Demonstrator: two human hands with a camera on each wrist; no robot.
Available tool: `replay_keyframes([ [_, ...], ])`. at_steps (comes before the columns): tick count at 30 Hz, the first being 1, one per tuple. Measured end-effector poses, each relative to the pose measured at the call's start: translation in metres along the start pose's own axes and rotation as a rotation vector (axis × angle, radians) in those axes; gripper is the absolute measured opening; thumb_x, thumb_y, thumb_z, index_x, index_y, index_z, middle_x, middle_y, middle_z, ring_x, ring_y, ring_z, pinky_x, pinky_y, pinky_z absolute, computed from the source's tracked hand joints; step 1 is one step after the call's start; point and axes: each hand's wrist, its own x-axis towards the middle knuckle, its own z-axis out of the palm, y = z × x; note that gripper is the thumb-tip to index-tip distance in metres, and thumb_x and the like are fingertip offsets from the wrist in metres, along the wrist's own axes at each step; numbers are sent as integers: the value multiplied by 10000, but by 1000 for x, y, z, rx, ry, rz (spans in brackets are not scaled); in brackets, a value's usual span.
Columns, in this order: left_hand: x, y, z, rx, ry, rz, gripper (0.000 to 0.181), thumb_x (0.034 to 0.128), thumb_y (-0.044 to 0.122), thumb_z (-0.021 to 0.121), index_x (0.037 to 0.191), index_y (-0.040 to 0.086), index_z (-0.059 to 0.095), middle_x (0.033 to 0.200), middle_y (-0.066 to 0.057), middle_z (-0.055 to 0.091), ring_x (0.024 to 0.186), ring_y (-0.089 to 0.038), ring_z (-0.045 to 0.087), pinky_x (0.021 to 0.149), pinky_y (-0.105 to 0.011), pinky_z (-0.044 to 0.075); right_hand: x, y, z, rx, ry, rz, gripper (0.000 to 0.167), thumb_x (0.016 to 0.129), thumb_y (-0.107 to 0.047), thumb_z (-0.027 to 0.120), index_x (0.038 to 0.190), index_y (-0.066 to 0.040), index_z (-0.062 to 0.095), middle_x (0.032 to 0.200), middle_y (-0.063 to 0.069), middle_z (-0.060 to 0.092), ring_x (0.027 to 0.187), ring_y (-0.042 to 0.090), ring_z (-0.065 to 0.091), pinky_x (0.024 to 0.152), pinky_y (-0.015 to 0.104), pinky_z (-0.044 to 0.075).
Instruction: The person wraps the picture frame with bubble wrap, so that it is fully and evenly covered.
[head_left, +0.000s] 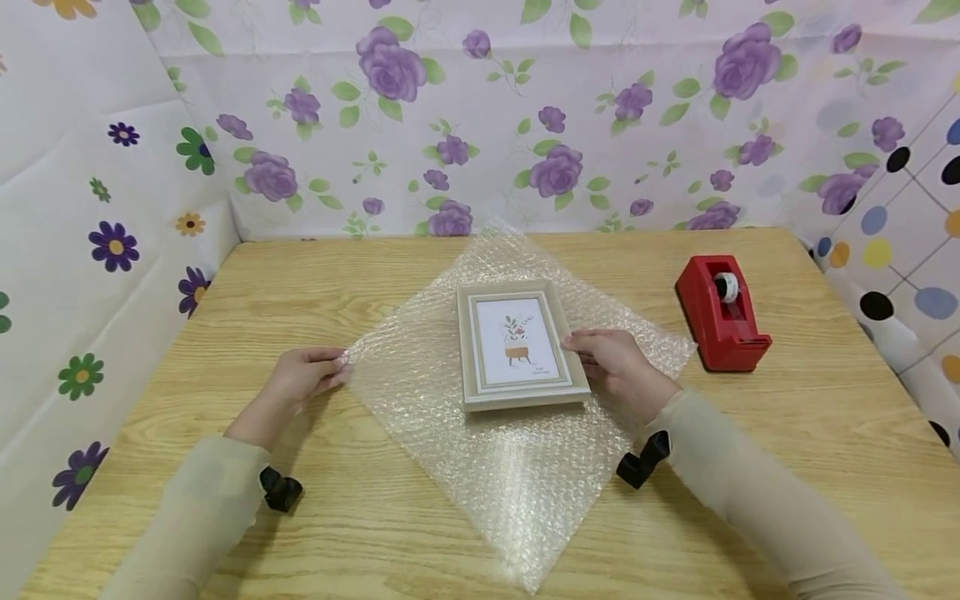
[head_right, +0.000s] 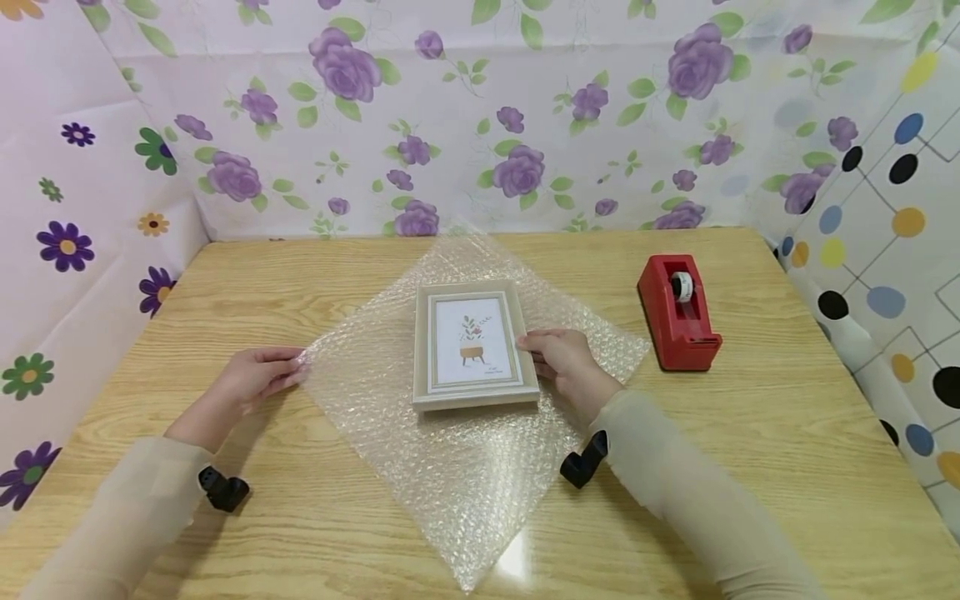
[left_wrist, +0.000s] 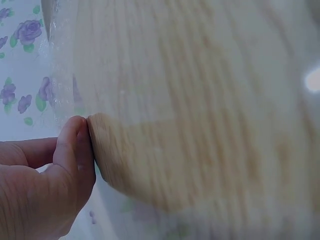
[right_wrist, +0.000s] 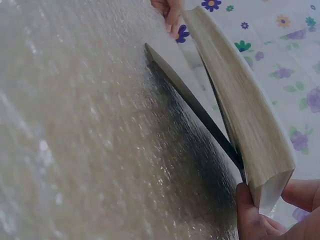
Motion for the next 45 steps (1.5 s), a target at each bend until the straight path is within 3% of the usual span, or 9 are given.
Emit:
replay_keyframes([
  [5,1,0,0,-3,2,4,478,977,-25,438,1403,-170,277,822,72,641,762,10,651,748,-142,545,1,3,1,2,8,-10,422,877,-20,639,1274,48,517,689,-51,676,651,74,664,655,215,571],
  [12,1,0,0,-11,3,1,473,973,-35,431,1398,-176,279,801,78,645,759,8,652,754,-139,543,3,7,3,-15,29,-16,501,871,-10,630,1342,45,466,706,-60,664,667,61,658,682,209,570],
  [20,1,-1,0,-31,14,-4,479,968,-35,446,1396,-176,284,792,72,648,752,8,652,753,-140,544,1,10,7,-96,45,-45,469,891,-43,622,1320,65,469,1060,108,647,710,55,640,707,202,561],
  [27,1,-1,0,-32,23,-5,474,967,-35,449,1393,-174,296,788,76,646,746,8,650,737,-136,545,-3,13,12,-157,79,-57,431,910,-80,606,1302,50,482,1030,75,612,720,44,611,669,175,534],
  [35,-1,0,0,-14,15,3,480,968,-31,452,1392,-183,287,809,63,639,747,9,645,730,-142,548,-6,14,15,-293,93,-100,433,933,-112,572,1309,66,457,1177,148,533,869,114,562,660,159,498],
  [38,-2,-1,0,29,35,14,468,972,-19,451,1390,-172,307,848,49,632,747,25,633,726,-134,544,-8,13,15,-354,91,-130,440,914,-125,600,1283,82,479,1198,185,539,921,155,574,701,176,516],
  [41,-2,-3,2,106,63,43,451,974,3,461,1378,-162,347,977,-35,628,765,43,615,739,-129,539,-11,10,11,-484,103,-175,440,891,-156,631,1248,82,533,1193,222,578,917,178,597,709,199,527],
  [45,-7,-2,5,288,123,134,407,980,54,469,1340,-134,431,1185,-200,558,870,-31,603,767,-137,534,-15,7,4,-616,97,-218,456,887,-207,635,1242,70,565,1197,233,612,921,193,623,733,224,527],
])
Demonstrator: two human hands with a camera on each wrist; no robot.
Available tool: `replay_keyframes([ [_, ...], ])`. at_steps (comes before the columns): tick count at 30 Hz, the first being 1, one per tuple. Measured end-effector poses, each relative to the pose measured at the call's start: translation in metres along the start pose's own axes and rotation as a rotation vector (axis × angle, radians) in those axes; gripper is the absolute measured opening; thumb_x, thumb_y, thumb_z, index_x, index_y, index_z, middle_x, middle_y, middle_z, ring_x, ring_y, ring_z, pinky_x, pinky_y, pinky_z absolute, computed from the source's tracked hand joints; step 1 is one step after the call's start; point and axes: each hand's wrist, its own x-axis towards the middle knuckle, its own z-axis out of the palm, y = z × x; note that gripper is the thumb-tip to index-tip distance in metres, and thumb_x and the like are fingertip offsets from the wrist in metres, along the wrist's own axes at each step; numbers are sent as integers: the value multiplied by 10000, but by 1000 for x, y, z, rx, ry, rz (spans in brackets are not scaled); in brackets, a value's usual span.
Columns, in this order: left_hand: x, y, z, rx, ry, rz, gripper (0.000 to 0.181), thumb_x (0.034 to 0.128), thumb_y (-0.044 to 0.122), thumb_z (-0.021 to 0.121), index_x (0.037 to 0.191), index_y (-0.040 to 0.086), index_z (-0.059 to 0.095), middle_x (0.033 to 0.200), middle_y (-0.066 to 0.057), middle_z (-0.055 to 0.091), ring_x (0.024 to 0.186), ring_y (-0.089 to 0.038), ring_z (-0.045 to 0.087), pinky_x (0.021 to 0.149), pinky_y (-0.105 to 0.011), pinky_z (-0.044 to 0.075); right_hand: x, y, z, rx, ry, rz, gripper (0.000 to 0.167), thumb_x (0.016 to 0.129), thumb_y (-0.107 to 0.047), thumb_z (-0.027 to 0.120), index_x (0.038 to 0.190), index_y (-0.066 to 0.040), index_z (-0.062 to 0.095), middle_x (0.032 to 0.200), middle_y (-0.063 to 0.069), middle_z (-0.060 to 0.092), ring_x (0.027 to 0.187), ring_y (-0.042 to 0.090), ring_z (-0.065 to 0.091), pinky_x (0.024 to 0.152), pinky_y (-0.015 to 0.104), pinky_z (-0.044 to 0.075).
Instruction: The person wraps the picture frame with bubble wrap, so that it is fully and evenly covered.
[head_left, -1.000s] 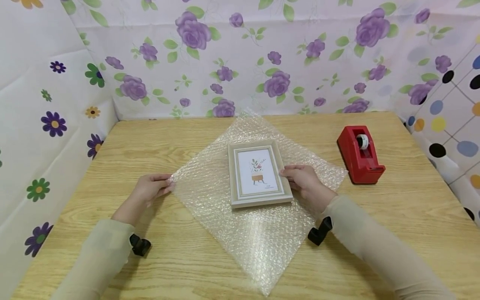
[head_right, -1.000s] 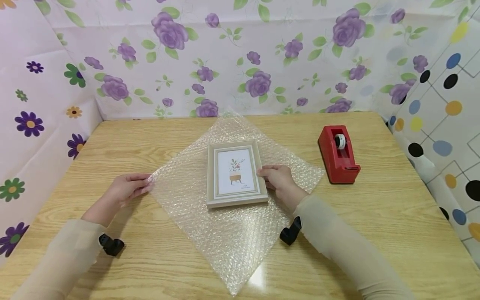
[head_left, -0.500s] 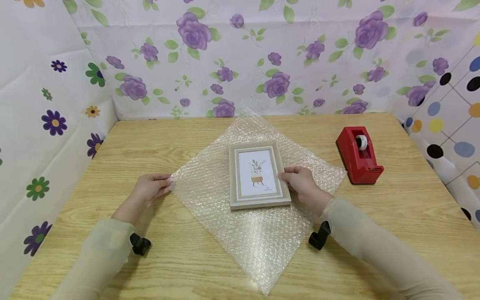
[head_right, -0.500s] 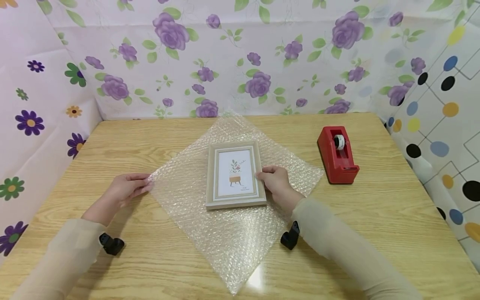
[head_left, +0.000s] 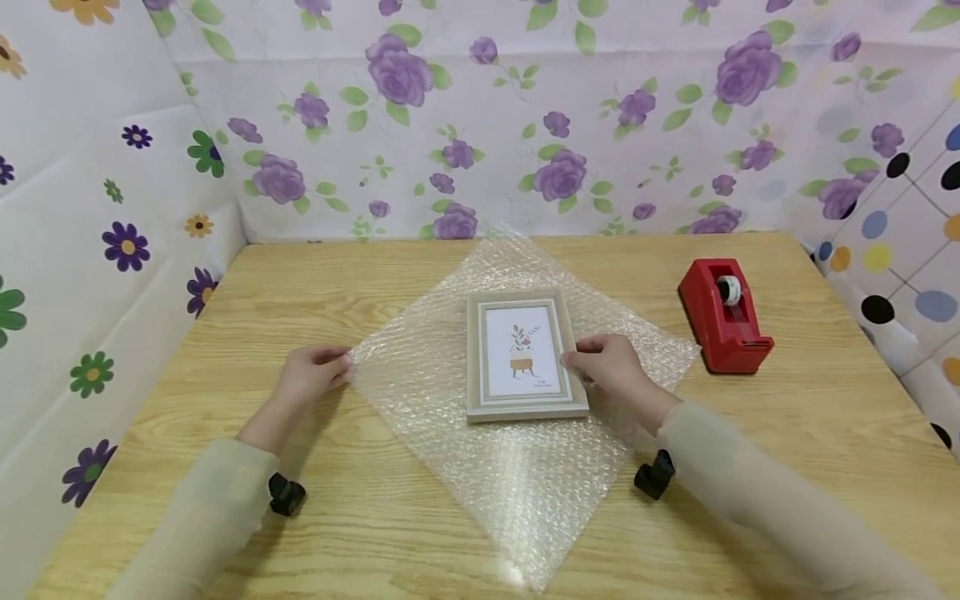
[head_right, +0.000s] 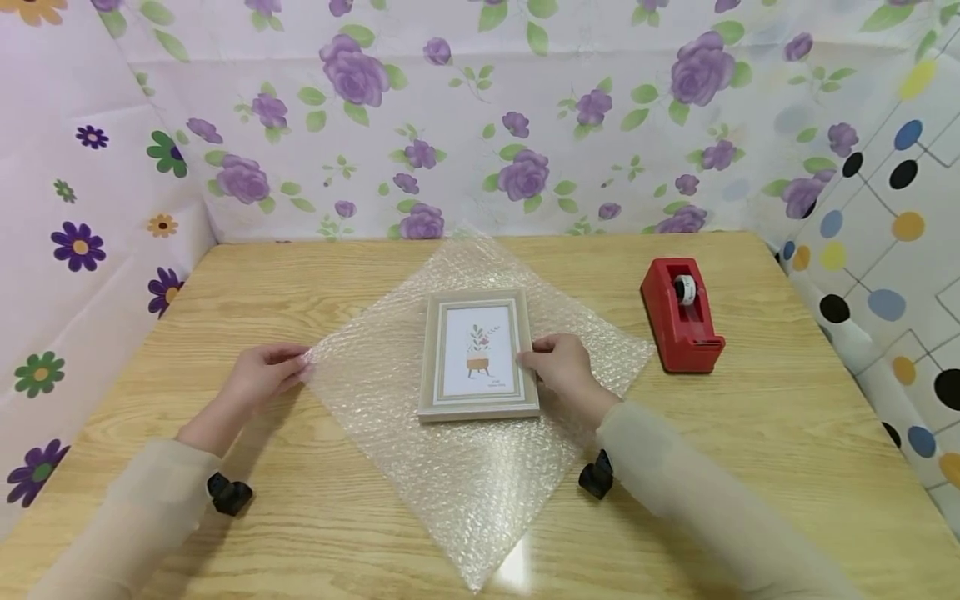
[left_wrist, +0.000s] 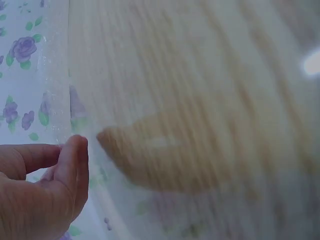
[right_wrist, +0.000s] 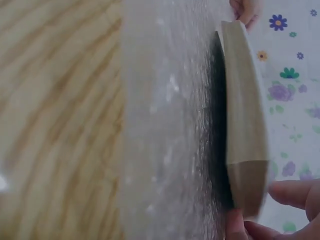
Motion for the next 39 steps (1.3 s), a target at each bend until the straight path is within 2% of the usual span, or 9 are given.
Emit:
replay_keyframes([
  [5,-6,3,7,276,183,259,339,959,81,514,1248,-93,551,1230,-280,563,1080,-352,574,872,-356,546,-10,6,-9,-90,12,-138,437,901,-204,613,1229,81,568,1175,246,617,999,276,620,843,333,530],
  [8,-9,6,16,375,281,496,309,911,40,591,1189,-96,593,1237,-294,573,1160,-442,533,952,-531,478,-19,11,-12,-176,28,-295,418,910,-178,604,1231,86,566,1188,260,608,1043,353,619,885,423,532],
  [11,-12,8,26,473,316,750,332,852,40,670,1152,-91,618,1235,-283,582,1172,-451,525,984,-580,427,-27,18,-15,-261,30,-477,422,901,-162,624,1245,77,565,1228,258,594,1096,395,597,912,481,516],
  [17,-16,8,43,643,184,1224,505,908,386,596,1135,-62,644,1211,-240,612,1127,-404,580,1053,-482,394,-38,31,-25,-472,-6,-812,496,850,-161,705,1279,40,557,1309,213,563,1216,394,516,1014,537,421],
  [21,-23,8,53,708,17,1433,537,841,400,655,1132,-52,652,1200,-217,628,1098,-368,612,1103,-386,349,-43,44,-32,-600,-72,-946,542,845,-225,713,1314,-10,548,1373,158,527,1255,340,499,1036,500,410],
  [25,-30,10,63,761,-101,1570,592,687,362,763,1115,-35,666,1185,-186,648,1087,-319,633,987,-422,469,-44,57,-36,-667,-84,-1188,533,809,-244,733,1273,-24,592,1337,139,562,1208,296,545,1001,443,451],
  [30,-36,11,72,824,-168,1678,665,655,461,789,1104,-18,678,1159,-153,672,1070,-273,650,895,-415,531,-45,66,-37,-718,-92,-1454,520,847,-336,692,1233,5,617,1281,136,608,1156,262,588,1054,289,404],
  [36,-40,4,78,912,-228,1677,522,729,306,789,1152,24,670,1189,-103,670,1107,-234,635,936,-359,517,-47,71,-40,-766,-183,-1533,685,829,-508,660,1272,9,583,1330,125,576,1205,248,553,1156,171,176],
  [39,-42,0,79,916,-244,1679,405,821,215,719,1174,24,660,1201,-96,665,1117,-221,631,944,-345,513,-48,73,-40,-778,-198,-1555,758,766,-529,713,1274,16,578,1329,135,574,1208,256,548,1158,178,178],
])
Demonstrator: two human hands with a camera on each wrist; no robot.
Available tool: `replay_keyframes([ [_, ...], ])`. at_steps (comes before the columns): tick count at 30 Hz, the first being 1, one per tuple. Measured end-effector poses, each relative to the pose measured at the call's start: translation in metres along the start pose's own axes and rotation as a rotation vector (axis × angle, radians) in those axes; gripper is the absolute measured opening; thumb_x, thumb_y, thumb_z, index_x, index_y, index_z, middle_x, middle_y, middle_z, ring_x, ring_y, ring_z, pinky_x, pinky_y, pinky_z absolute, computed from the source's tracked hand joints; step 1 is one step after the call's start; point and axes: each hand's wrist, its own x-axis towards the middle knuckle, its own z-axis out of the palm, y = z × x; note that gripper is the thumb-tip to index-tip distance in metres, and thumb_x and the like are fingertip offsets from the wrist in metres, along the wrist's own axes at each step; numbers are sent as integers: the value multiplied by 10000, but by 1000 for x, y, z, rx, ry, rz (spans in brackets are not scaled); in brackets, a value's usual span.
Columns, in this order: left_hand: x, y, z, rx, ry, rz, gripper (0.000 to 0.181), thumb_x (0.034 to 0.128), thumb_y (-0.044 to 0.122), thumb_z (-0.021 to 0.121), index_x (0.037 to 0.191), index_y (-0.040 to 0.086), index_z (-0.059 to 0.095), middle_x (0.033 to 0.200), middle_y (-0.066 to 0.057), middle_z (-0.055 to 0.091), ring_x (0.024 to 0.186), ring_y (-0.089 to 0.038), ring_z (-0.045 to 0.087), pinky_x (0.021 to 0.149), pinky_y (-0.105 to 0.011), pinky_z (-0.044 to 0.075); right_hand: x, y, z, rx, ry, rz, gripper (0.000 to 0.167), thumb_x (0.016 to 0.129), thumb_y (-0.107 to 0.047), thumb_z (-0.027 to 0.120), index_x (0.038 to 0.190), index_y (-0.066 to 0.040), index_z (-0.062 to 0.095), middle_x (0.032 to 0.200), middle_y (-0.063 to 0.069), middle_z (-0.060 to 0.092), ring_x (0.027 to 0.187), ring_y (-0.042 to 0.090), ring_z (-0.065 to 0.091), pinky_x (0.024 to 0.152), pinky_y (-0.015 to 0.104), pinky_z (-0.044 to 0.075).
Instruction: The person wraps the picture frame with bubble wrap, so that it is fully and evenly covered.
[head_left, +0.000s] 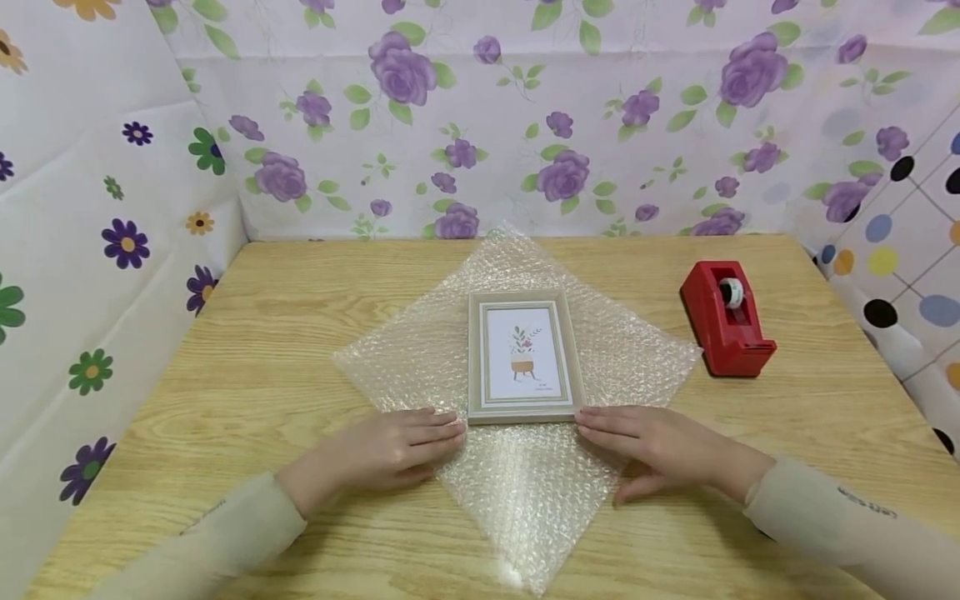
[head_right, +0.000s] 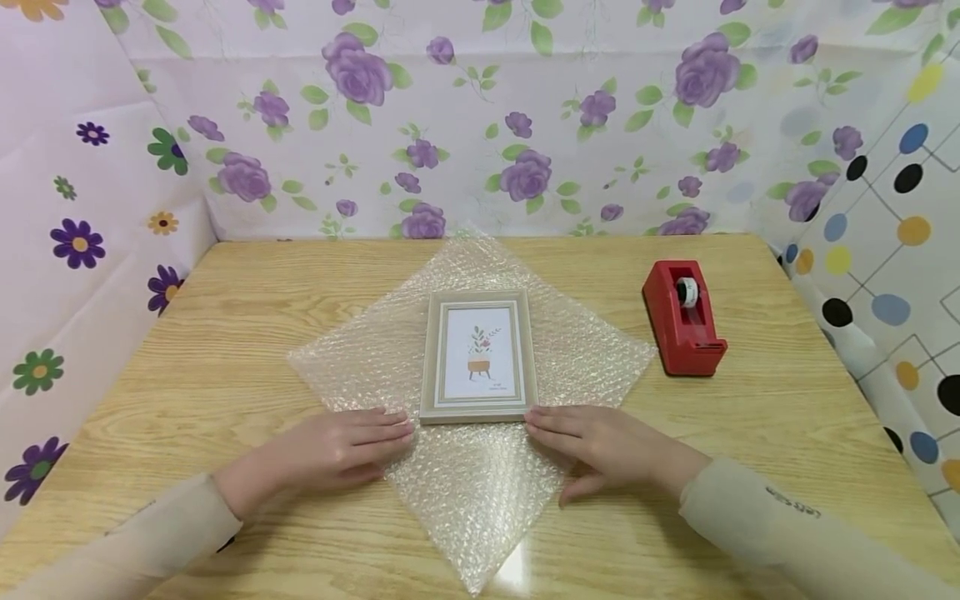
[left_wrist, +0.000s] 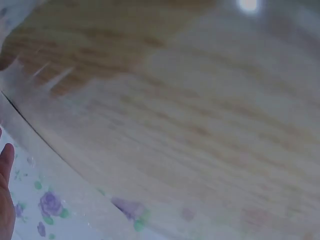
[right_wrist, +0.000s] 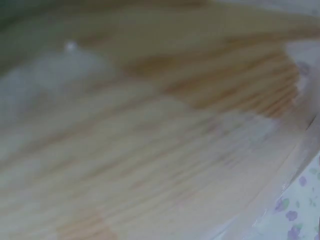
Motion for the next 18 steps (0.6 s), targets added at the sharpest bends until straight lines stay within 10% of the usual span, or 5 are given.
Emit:
replay_keyframes([
  [5,-1,6,1,9,-12,33,285,980,137,492,1189,22,648,1214,-103,657,1120,-214,630,950,-320,508,-1,-2,4,-64,5,-88,586,838,-406,698,1241,8,605,1282,122,612,1172,238,587,1068,259,395],
  [12,-1,10,-1,76,-34,58,341,878,89,500,1178,38,653,1206,-83,662,1114,-191,630,955,-291,500,-2,-2,6,-190,-9,-205,382,1037,-230,360,1222,-15,616,1245,101,637,1131,212,618,900,324,531],
  [18,1,7,3,75,96,46,286,956,61,435,1081,14,688,1078,-90,713,1002,-197,680,883,-272,537,-2,-2,0,-159,38,-138,450,1060,-157,214,1153,-30,635,1154,76,677,1053,197,643,861,309,529],
])
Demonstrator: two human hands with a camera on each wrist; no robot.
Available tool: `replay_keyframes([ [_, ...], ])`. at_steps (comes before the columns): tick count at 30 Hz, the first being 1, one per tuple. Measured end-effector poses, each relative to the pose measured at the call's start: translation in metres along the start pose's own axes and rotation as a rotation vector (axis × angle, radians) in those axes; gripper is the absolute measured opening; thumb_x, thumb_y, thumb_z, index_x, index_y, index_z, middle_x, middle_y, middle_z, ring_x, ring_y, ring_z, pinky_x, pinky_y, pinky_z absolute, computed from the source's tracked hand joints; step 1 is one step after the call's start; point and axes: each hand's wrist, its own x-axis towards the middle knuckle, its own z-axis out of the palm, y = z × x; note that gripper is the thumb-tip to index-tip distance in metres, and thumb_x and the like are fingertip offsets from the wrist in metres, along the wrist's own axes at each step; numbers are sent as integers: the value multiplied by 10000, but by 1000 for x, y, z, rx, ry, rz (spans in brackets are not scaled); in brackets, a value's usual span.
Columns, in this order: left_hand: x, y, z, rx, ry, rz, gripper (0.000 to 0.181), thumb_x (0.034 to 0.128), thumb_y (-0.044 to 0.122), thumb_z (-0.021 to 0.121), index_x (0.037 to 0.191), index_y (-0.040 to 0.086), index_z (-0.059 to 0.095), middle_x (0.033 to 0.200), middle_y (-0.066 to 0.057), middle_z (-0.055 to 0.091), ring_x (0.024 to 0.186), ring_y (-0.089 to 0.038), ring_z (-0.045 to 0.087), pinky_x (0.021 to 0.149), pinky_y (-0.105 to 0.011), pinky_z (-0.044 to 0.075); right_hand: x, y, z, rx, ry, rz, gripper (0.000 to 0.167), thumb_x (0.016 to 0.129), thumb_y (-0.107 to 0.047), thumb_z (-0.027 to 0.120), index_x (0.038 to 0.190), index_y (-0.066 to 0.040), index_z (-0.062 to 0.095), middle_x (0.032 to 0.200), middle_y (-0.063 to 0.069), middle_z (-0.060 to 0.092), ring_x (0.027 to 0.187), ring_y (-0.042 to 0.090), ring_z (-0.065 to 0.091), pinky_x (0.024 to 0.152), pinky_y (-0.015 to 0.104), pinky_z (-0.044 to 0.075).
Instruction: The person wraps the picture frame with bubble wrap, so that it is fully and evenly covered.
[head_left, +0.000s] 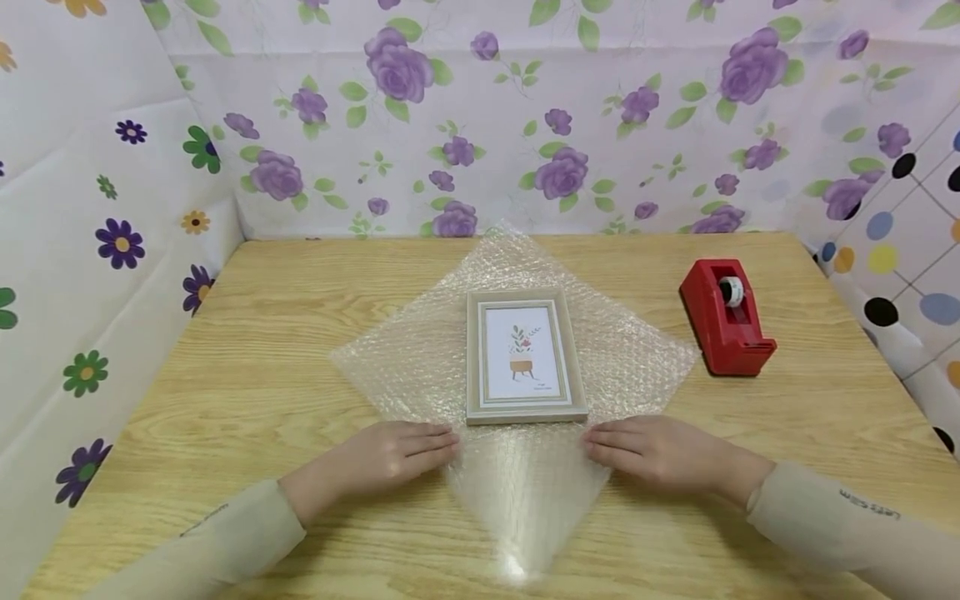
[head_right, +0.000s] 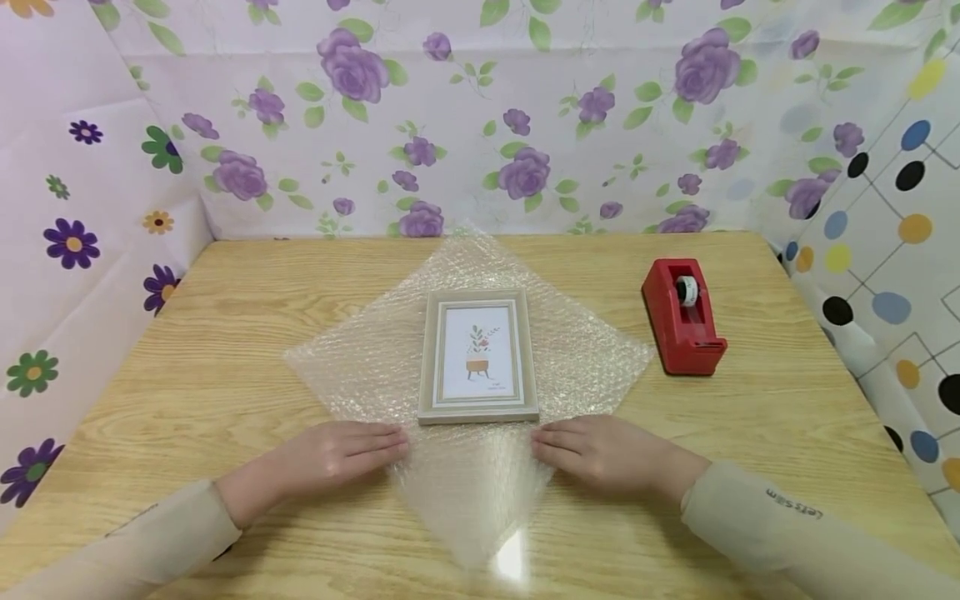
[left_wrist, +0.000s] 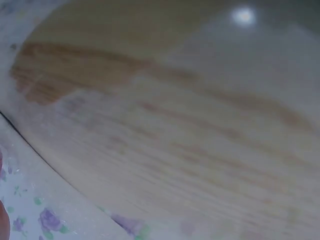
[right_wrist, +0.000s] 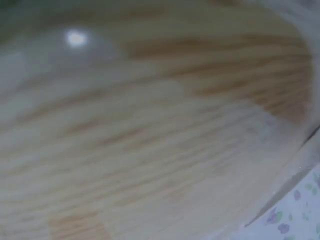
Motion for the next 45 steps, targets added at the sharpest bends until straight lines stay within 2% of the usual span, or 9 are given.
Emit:
replay_keyframes([
  [3,1,-1,0,-95,83,-102,321,1022,97,382,1045,-1,687,1018,-99,724,927,-197,699,835,-260,555,3,1,-3,61,43,85,419,1052,-195,266,1109,-47,653,1105,57,691,1015,187,650,843,303,537],
  [7,0,-1,-1,-256,129,-288,310,1019,149,414,1022,5,689,975,-87,728,863,-187,705,800,-238,561,10,4,-7,183,78,188,360,1022,-230,337,1051,-73,659,1049,19,681,965,149,640,824,272,539],
  [12,0,-3,1,-361,119,-484,148,893,-2,593,996,5,699,932,-77,731,839,-189,705,776,-249,568,17,8,-12,266,66,277,278,1008,-239,417,996,-113,665,1004,-10,662,924,115,619,781,276,540],
  [15,2,-4,1,-443,124,-603,158,813,-66,649,948,-7,706,883,-92,732,784,-183,697,719,-250,574,21,10,-13,278,50,336,134,958,-196,567,974,-122,678,996,7,670,912,139,626,764,319,554],
  [20,8,-5,-2,-658,76,-894,105,896,45,628,945,2,711,906,-84,730,777,-158,671,688,-222,567,27,15,-12,295,-6,494,108,834,-136,708,934,-101,686,968,16,679,894,147,634,762,349,563],
  [24,13,-5,-1,-738,54,-1084,163,931,144,609,974,21,707,900,-71,724,758,-140,653,671,-214,554,30,23,-9,383,-11,612,63,833,-125,712,875,-123,664,878,-46,650,815,72,582,713,308,541],
  [31,18,-7,6,-777,99,-1252,140,929,114,604,946,11,697,835,-79,712,717,-111,636,632,-200,531,35,35,-3,534,22,755,88,842,-69,695,809,-140,653,775,-100,647,757,21,576,655,258,532],
  [38,23,-8,8,-778,129,-1322,145,931,72,585,931,-35,683,812,-117,704,714,-137,638,627,-188,535,37,39,2,587,-47,928,99,901,-146,644,807,-121,624,752,-72,630,724,38,562,666,233,516],
  [45,26,-10,7,-775,109,-1392,124,922,60,591,907,-32,673,782,-113,692,679,-121,592,583,-185,489,40,40,10,613,-40,1041,137,891,-112,641,766,-93,589,657,-50,516,616,64,444,543,204,403],
])
